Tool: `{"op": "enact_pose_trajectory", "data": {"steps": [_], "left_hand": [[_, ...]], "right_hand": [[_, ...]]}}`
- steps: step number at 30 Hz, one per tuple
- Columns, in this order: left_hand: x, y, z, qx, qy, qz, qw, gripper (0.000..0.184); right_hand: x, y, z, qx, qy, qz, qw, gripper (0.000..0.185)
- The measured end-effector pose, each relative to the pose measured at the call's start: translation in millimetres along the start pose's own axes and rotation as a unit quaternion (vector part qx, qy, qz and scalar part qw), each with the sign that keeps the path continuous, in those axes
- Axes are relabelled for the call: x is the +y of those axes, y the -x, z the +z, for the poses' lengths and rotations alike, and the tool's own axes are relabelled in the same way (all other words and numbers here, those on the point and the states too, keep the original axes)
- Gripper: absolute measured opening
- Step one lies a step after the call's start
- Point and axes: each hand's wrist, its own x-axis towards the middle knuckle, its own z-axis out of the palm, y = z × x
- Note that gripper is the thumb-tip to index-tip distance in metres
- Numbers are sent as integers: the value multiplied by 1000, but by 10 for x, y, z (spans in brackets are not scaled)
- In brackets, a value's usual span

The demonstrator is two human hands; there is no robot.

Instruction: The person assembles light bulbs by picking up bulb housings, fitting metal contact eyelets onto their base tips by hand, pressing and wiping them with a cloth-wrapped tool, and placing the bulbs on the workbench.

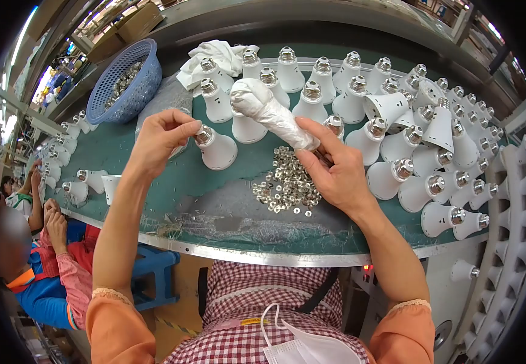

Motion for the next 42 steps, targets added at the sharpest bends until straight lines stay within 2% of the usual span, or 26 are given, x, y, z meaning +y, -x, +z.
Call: {"op": "enact_pose_trajectory", "data": {"steps": [1,3,4,6,14,16,19,21,22,23,26,27,29,32,34,36,37,38,39,40,42], "left_hand": [[16,-33,-17,0,0,-1,1000,15],[87,-78,-58,-56,82,-116,988,22],[125,-88,-84,-55,82,-117,988,22],[201,-100,-128,-152,92,-186,966,26],[237,-164,-103,-153,30,-198,968,26],[197,-147,-111,-153,24,-192,969,26],[55,-61,-98,-154,91,-175,968,31],[-91,84,-53,-130,130,-79,980,38],[-122,144,-21,-114,99,-71,986,45],[-161,165,3,-114,102,-71,986,45],[-255,187,42,-94,102,-25,990,46],[-260,175,47,-90,95,-35,991,45],[-248,172,77,-88,89,-43,991,45],[-236,208,86,-74,87,-47,992,41],[-235,231,105,-45,64,-14,997,42],[-239,277,153,-23,20,-9,999,44],[-236,293,180,-3,-29,-6,1000,46],[-253,282,220,-1,-29,-6,1000,46],[-290,248,269,22,-96,30,995,48],[-326,213,300,45,-163,66,983,50],[-367,95,293,64,-155,79,983,50]], "right_hand": [[-8,3,-2,-1,0,1,1000,43],[-31,2,-6,-4,13,-1,1000,43],[-28,2,-4,-5,13,0,1000,43],[-20,0,0,-5,10,-12,1000,43],[-136,-46,34,-26,12,9,1000,43],[-253,-85,56,-35,10,12,999,42],[-468,-196,76,-77,18,39,996,42],[-624,-292,72,-158,133,38,978,43],[-679,-320,99,-156,152,13,976,42],[-768,-342,133,-158,155,14,975,42],[-971,-397,242,-81,122,-90,985,40],[-917,-408,269,-82,123,-91,985,40],[-745,-426,312,-184,342,-129,913,39],[-855,-496,253,-180,348,-151,908,39],[-886,-509,215,-167,344,-167,909,39],[-915,-414,189,-96,208,-73,971,39],[-908,-363,168,-99,207,-74,970,39],[-892,-312,136,-107,205,-24,973,39],[-872,-267,98,-114,202,25,973,39],[-823,-220,65,-125,196,25,972,38],[-738,-130,33,-159,188,39,968,38]]}}
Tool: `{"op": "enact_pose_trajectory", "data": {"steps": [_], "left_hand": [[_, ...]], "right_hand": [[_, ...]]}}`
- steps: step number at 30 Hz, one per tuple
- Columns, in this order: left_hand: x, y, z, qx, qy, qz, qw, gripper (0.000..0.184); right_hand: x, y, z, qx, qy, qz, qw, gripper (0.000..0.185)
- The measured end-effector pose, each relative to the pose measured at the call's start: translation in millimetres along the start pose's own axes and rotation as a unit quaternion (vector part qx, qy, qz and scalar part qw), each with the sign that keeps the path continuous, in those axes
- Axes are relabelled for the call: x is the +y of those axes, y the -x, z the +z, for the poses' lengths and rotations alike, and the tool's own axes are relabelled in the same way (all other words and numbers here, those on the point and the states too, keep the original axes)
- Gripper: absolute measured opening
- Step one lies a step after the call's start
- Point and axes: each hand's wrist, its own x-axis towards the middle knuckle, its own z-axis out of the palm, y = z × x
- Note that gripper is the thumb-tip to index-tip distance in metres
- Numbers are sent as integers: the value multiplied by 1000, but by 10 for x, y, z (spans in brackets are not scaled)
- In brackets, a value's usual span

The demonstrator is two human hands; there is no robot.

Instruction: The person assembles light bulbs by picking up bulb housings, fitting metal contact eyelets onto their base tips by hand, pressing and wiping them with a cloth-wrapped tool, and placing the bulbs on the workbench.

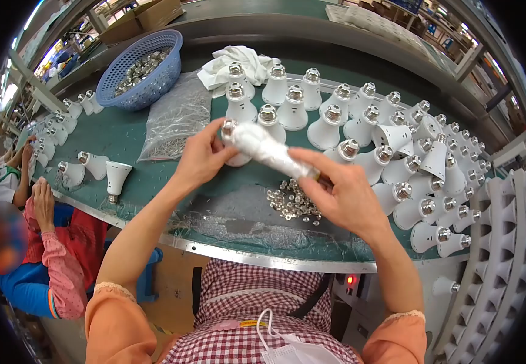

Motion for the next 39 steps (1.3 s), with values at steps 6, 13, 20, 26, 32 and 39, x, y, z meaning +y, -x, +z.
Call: {"op": "enact_pose_trajectory", "data": {"steps": [6,13,20,26,32,39], "left_hand": [[-8,242,-335,113,-4,27,993,49],[-947,1114,-1304,284,-391,-21,875,60],[-1137,1169,-1265,263,-269,-92,922,59],[-74,925,-919,116,-191,1,975,39],[386,331,-331,-46,-261,104,959,39],[605,409,197,31,-230,315,920,22]], "right_hand": [[186,-142,428,-96,49,-64,992,37],[199,-443,715,-32,117,-106,987,36],[98,-488,707,-48,169,-91,980,35],[231,-352,536,-32,-44,-60,997,36],[344,-74,217,112,-168,-20,979,41],[540,37,218,180,-265,-20,947,40]]}}
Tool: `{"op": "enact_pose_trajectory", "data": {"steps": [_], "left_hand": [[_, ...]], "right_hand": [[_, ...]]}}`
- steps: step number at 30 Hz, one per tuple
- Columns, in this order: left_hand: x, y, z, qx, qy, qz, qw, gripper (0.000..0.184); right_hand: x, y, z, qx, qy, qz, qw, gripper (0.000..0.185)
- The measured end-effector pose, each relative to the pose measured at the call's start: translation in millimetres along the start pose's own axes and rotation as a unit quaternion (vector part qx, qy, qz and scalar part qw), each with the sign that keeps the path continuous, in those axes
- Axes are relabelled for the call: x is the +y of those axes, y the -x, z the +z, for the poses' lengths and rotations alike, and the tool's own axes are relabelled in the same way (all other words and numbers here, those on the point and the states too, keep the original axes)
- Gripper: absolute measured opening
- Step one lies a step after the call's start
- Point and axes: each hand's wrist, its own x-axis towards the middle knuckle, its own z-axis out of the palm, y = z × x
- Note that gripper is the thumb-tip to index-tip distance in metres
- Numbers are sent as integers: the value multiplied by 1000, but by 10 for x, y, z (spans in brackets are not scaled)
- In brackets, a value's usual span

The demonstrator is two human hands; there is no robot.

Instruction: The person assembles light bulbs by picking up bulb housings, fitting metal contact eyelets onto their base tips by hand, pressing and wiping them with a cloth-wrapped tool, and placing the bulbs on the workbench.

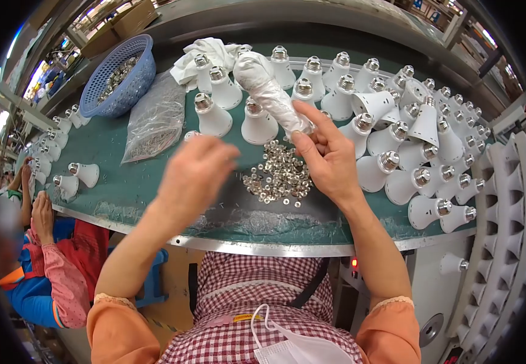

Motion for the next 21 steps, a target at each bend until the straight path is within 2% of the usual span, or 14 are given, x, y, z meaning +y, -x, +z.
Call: {"op": "enact_pose_trajectory", "data": {"steps": [1,2,4,17,19,21], "left_hand": [[78,36,107,-78,6,-32,996,14],[71,43,225,-78,4,-32,996,14],[10,47,427,-142,-23,-49,988,12],[-20,-37,551,-119,84,-75,986,11],[-48,-44,595,-143,86,-74,983,11],[-35,-24,621,-112,96,-73,986,11]], "right_hand": [[14,4,-3,0,-2,0,1000,40],[30,9,-2,-3,4,-9,1000,40],[58,8,3,-9,9,-23,1000,40],[112,39,26,-27,46,-29,998,41],[98,43,10,-33,57,-18,998,41],[111,49,-5,-28,46,-18,998,42]]}}
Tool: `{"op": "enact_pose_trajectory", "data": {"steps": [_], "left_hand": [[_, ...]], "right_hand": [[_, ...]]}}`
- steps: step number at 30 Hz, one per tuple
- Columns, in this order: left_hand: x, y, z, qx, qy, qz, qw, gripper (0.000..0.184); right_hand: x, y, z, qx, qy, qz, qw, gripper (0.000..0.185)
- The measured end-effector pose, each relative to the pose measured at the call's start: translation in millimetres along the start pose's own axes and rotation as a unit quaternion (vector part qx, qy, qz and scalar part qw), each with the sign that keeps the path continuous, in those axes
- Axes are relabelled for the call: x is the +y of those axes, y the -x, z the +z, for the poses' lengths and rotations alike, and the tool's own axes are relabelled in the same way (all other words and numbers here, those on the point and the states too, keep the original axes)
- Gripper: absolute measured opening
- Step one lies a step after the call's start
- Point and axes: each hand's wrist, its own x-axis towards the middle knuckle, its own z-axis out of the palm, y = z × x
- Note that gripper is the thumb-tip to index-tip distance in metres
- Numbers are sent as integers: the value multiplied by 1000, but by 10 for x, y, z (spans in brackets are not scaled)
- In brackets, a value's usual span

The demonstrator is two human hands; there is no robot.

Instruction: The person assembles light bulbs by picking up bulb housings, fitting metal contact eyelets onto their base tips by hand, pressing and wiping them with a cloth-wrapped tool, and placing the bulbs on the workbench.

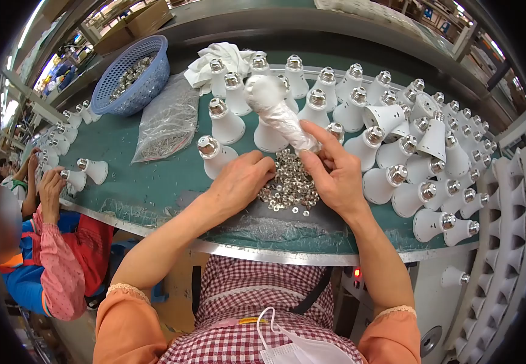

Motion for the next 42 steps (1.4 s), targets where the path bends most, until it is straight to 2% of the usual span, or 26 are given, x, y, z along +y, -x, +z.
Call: {"op": "enact_pose_trajectory", "data": {"steps": [9,15,17,21,23,26,27,28,31,35,37,42], "left_hand": [[119,329,-238,112,111,4,987,12],[-19,484,-236,86,25,-13,996,9],[-47,563,-381,147,13,-6,989,9],[-562,742,-856,222,-78,-125,964,10],[-910,732,-979,204,-136,-141,959,12],[-1259,638,-974,173,-149,-171,959,13],[-1343,605,-960,126,-161,-174,963,15],[-1395,584,-951,78,-173,-175,966,17],[-1434,529,-985,58,-145,-184,970,17],[-1427,539,-988,82,-116,-198,970,15],[-1366,525,-968,108,-151,-174,967,14],[-1350,498,-1024,87,-94,-210,969,15]], "right_hand": [[96,-9,-44,12,9,-7,1000,41],[140,5,-31,1,45,2,999,41],[146,6,-38,3,80,-6,997,40],[8,10,-37,-6,80,16,997,41],[-54,-5,-45,-57,182,-23,981,41],[-107,8,-17,-87,216,-32,972,40],[-97,11,-21,-95,238,-44,966,40],[-94,9,-13,-90,250,-33,963,40],[-64,-21,-57,-106,309,-16,945,40],[-65,-5,-17,-107,344,-16,933,39],[-68,0,-6,-106,344,-12,933,39],[-118,16,-8,-101,369,-15,924,39]]}}
